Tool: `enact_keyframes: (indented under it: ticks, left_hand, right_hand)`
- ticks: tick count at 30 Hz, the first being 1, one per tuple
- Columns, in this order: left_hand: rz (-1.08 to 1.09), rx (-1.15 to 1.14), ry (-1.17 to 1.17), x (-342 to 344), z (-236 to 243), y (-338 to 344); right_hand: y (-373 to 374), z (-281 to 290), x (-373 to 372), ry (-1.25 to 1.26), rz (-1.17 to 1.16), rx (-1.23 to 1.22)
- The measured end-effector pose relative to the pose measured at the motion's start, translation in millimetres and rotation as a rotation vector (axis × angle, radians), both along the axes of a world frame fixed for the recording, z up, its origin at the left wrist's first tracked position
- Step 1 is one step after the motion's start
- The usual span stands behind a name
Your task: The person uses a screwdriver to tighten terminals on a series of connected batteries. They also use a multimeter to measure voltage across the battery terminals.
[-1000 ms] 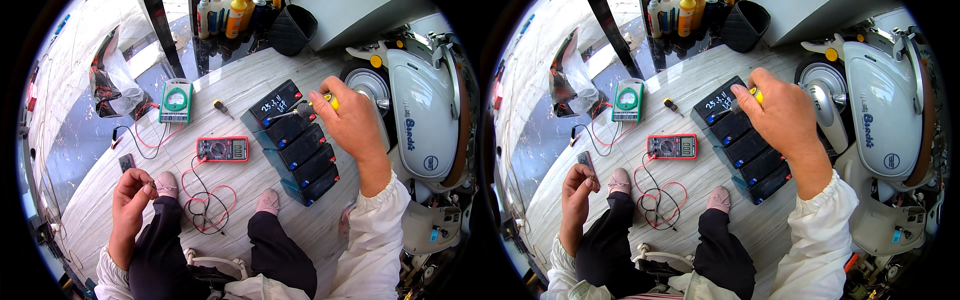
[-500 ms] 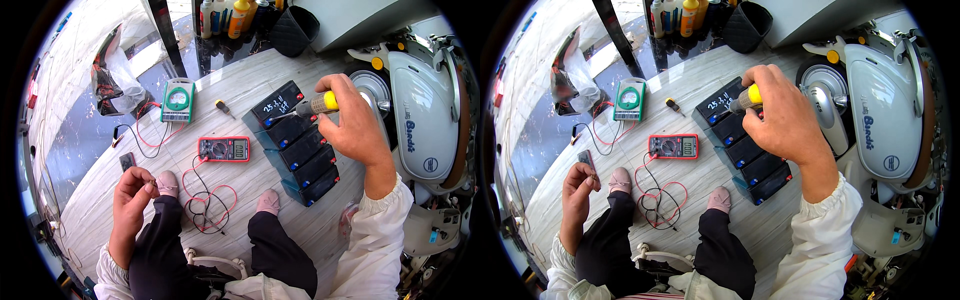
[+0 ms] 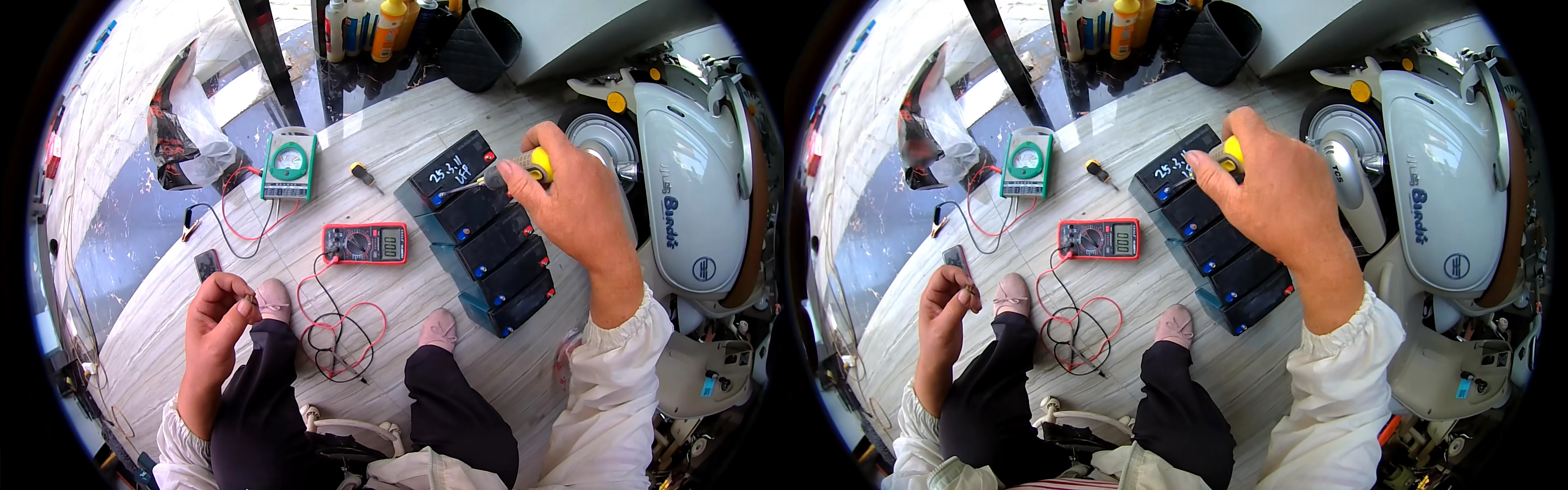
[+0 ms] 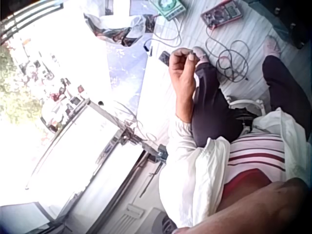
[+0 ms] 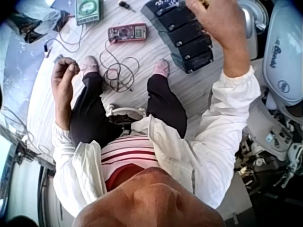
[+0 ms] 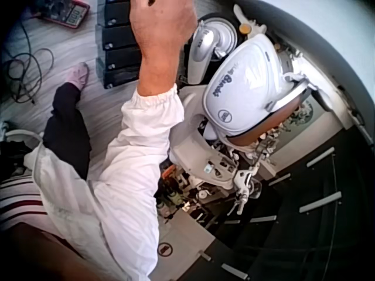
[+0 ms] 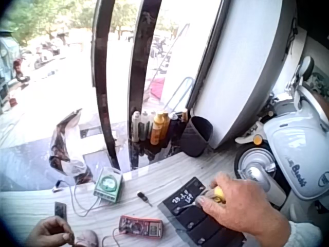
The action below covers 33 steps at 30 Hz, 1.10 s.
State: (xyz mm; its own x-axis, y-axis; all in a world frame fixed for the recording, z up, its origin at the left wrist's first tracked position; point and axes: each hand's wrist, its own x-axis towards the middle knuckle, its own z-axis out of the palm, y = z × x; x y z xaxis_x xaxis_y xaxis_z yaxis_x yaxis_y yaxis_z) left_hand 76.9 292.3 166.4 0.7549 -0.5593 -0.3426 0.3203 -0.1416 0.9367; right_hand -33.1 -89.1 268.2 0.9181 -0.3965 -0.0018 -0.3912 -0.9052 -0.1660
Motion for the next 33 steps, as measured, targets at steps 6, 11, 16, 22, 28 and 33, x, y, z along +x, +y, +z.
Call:
enact_keyframes:
  ticks: [6, 11, 16, 22, 28, 33]
  left_hand:
    - [-0.011, 0.004, 0.008, -0.1, 0.6, -3.7]
    - [-0.003, 0.001, 0.015, -0.2, -2.1, -2.5]
    - [-0.009, -0.009, 0.009, 0.2, -2.1, -3.9]
    - [-0.011, 0.004, 0.015, -0.5, -2.6, -5.0]
    - [-0.013, -0.008, 0.030, 0.3, -2.4, -9.7]
    - [-0.022, -0.022, 0.067, -0.1, -2.4, -16.2]
  right_hand:
    - [-10.3, -6.7, -10.5, -0.147, 0.244, -0.001]
    - [5.4, 9.0, 8.8, 0.188, -0.211, 0.150]
    - [-16.0, -11.0, -9.0, -0.175, 0.148, 0.004]
    - [-6.2, 0.3, -0.4, 0.023, -0.151, 0.117]
    - [-14.8, -7.8, -9.4, -0.161, 0.111, 0.110]
    - [-7.1, 6.0, 1.0, 0.087, -0.097, 0.095]
